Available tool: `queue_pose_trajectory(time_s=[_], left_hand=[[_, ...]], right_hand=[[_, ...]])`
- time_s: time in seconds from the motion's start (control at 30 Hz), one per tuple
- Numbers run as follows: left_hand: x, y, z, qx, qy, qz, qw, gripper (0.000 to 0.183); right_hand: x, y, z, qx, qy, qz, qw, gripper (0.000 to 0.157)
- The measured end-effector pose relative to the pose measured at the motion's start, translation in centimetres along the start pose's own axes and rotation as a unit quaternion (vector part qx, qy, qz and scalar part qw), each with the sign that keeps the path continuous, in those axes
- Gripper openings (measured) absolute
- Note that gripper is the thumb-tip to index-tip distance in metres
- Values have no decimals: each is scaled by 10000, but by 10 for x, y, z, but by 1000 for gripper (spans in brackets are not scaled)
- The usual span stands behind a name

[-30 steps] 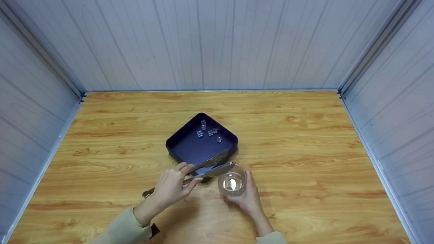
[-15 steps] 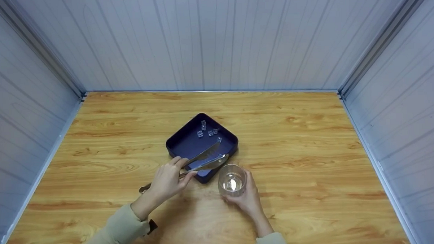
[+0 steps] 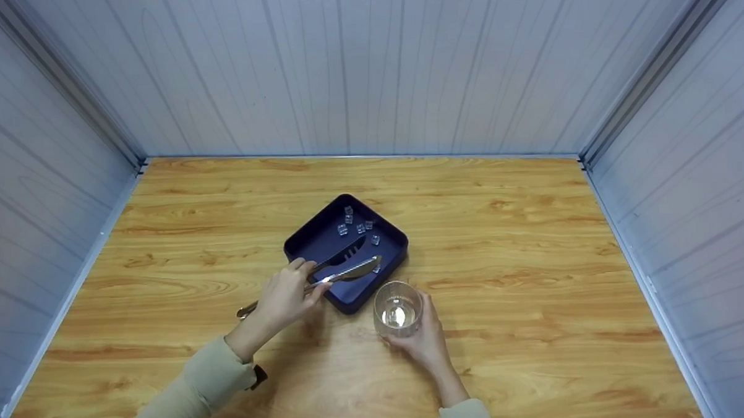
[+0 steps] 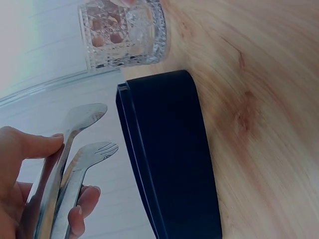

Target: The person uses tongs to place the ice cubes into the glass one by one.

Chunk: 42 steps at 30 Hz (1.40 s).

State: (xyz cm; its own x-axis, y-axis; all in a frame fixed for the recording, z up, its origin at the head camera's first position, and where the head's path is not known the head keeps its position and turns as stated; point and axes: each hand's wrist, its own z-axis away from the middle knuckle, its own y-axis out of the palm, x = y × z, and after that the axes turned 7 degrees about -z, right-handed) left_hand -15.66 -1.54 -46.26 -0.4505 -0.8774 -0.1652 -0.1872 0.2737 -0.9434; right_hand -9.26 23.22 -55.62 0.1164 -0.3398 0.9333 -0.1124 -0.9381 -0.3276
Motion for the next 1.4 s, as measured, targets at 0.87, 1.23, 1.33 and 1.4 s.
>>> queue_pose_trajectory(time_s=[0.87, 1.23, 1.33, 1.4], left_hand=[[-6, 19, -23, 380, 88, -565, 9976, 33], [-10, 27, -28, 547, 80, -698, 9960, 33], [-11, 29, -30, 596, 81, -735, 9955, 32], [-11, 30, -31, 639, 70, -704, 9954, 31]], right_hand=[[0, 1, 0, 4, -31, 6, 10000, 96], [-1, 1, 0, -6, -45, 33, 10000, 96], [-1, 1, 0, -7, -19, 44, 10000, 97], [-2, 1, 0, -8, -28, 54, 10000, 97]])
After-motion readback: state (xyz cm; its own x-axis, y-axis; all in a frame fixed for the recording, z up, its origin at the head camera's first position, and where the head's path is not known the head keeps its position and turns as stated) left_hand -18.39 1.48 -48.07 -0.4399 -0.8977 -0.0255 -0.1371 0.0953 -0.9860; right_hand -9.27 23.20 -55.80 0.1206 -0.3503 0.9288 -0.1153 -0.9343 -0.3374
